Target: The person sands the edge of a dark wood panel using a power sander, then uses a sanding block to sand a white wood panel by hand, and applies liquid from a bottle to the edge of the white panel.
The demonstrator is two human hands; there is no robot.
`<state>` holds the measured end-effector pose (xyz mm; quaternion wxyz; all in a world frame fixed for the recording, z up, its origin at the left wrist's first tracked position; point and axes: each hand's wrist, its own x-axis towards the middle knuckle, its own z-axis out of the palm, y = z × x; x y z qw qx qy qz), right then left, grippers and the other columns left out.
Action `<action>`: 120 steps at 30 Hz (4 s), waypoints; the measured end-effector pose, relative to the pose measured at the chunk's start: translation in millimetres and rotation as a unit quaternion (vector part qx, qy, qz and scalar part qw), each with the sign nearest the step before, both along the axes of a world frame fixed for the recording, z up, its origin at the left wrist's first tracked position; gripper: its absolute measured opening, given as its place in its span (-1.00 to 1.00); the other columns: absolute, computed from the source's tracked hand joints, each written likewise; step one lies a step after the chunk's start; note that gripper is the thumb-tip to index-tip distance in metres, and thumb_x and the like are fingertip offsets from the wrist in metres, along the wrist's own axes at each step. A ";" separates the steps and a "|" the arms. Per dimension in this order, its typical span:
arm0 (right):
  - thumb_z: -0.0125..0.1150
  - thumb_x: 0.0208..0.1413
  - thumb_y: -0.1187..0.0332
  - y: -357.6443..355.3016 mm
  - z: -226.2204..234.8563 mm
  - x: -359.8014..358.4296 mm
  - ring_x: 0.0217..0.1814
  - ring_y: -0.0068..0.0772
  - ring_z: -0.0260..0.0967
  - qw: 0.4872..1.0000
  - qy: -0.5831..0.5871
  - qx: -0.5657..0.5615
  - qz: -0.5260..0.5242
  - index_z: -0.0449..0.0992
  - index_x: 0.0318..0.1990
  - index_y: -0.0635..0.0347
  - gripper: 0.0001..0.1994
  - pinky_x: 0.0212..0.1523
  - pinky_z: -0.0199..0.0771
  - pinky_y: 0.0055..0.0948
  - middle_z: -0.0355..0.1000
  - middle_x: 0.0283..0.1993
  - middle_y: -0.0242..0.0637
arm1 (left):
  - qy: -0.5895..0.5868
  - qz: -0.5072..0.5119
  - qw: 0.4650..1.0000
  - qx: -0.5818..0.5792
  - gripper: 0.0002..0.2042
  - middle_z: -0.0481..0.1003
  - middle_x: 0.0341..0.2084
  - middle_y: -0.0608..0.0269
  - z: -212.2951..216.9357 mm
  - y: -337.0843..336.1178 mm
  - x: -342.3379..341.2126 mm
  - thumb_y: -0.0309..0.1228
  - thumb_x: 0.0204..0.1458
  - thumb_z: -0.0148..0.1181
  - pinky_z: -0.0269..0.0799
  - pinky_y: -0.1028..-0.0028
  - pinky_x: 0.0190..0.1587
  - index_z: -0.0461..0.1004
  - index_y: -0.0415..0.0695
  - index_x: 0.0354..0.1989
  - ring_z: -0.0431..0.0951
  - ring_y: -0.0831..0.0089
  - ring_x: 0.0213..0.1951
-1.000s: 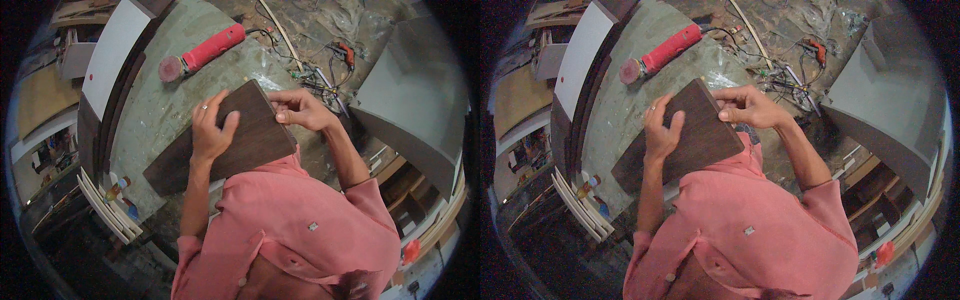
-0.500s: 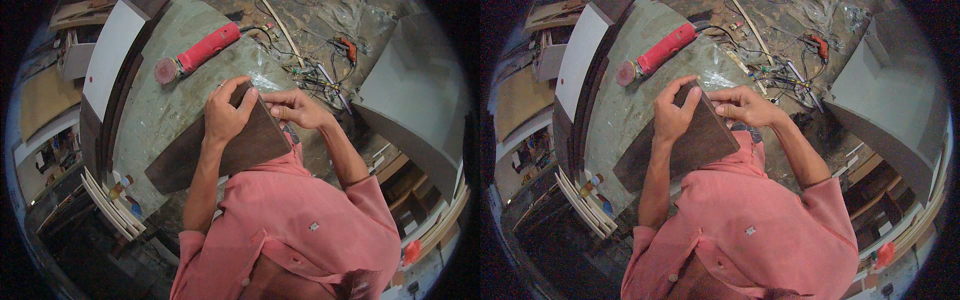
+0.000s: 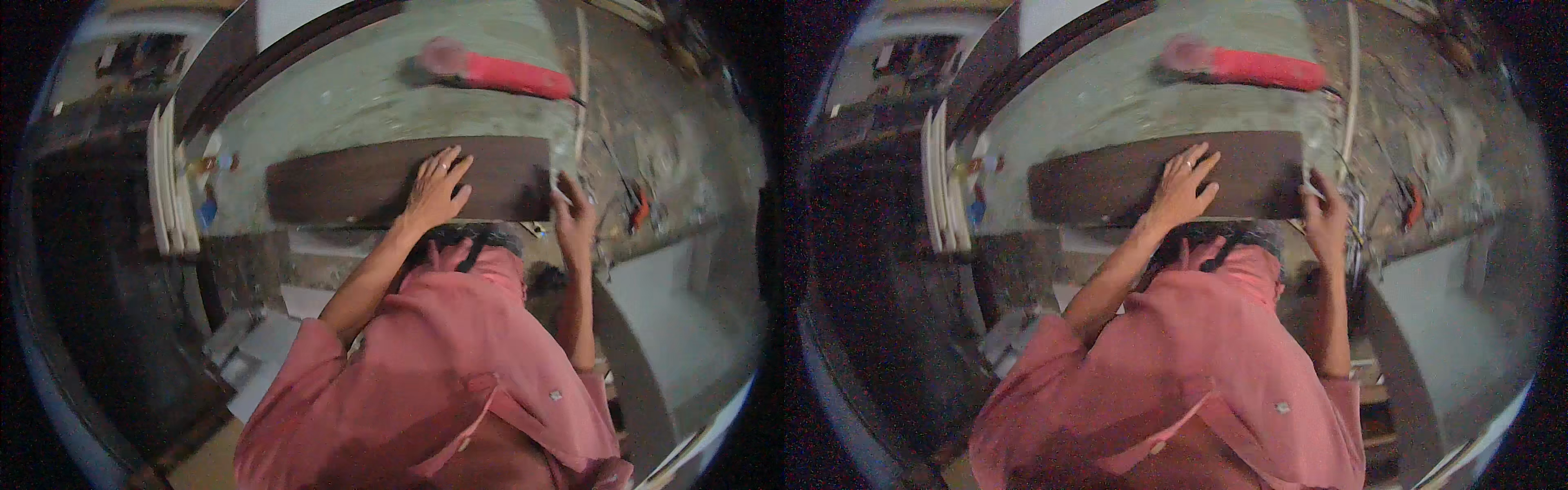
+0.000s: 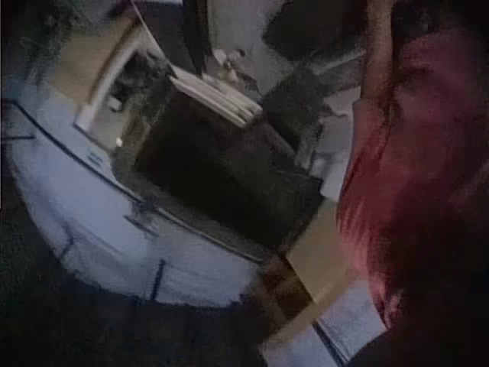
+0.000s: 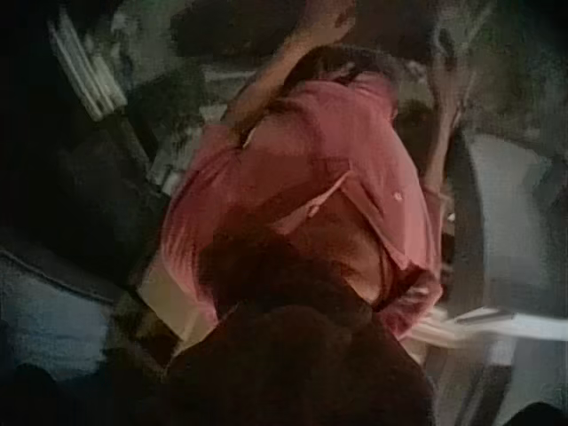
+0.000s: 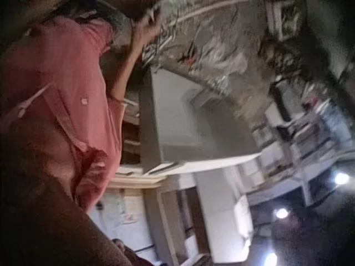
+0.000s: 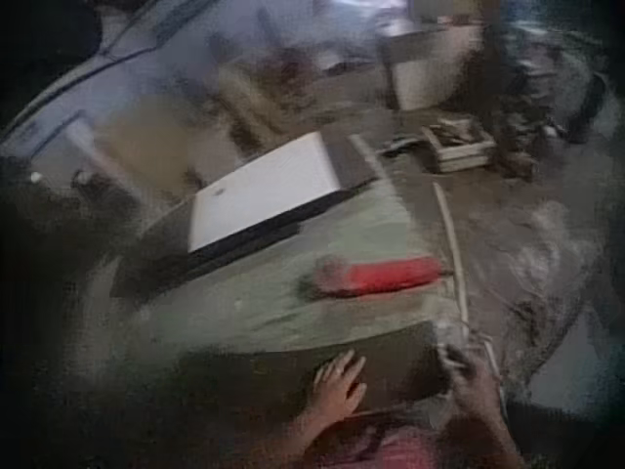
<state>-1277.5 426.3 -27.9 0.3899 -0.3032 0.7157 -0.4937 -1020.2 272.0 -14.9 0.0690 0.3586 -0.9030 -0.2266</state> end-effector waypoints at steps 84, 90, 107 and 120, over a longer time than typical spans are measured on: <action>0.26 0.20 0.16 249.8 -96.8 441.0 -0.31 -0.32 0.52 0.759 -0.420 -0.112 -0.484 0.43 -0.13 0.09 -0.75 -0.21 0.60 -0.27 0.51 -0.29 -0.29 | -0.066 -0.308 0.922 0.226 -0.34 0.59 -0.42 -0.19 -16.3 251.9 288.0 -0.04 -0.13 0.22 0.53 0.05 -0.16 0.40 -0.50 -0.08 0.63 -0.13 -0.36; 0.21 0.18 0.12 191.4 -77.6 447.3 -0.26 -0.21 0.53 0.767 -0.486 -0.178 -0.381 0.44 -0.13 0.20 -0.67 -0.14 0.60 -0.21 0.52 -0.27 -0.20 | -0.026 -0.204 0.929 0.308 -0.24 0.56 -0.17 -0.27 28.1 196.6 327.7 0.12 -0.03 0.26 0.46 0.17 0.00 0.37 -0.24 0.21 0.59 0.00 -0.07; 0.21 0.16 0.17 211.5 -57.3 428.8 -0.18 -0.26 0.49 0.793 -0.457 -0.154 -0.371 0.38 0.04 0.27 -0.59 -0.16 0.59 -0.26 0.48 -0.14 -0.17 | 0.124 -0.163 0.908 0.365 -0.36 0.51 -0.03 0.01 -3.8 200.7 353.9 -0.24 0.12 0.30 0.48 0.32 -0.02 0.21 -0.20 0.34 0.59 0.24 -0.14; 0.26 0.12 0.16 274.4 -65.9 468.1 -0.18 -0.30 0.51 0.781 -0.449 0.000 -0.433 0.36 0.11 0.21 -0.53 -0.24 0.62 -0.33 0.49 -0.10 -0.21 | 0.094 -0.030 0.995 -0.034 -0.64 0.50 -0.21 0.29 -10.7 -56.8 393.4 -0.36 -0.23 0.54 0.35 0.26 0.00 0.65 -0.01 -0.17 0.45 0.25 -0.12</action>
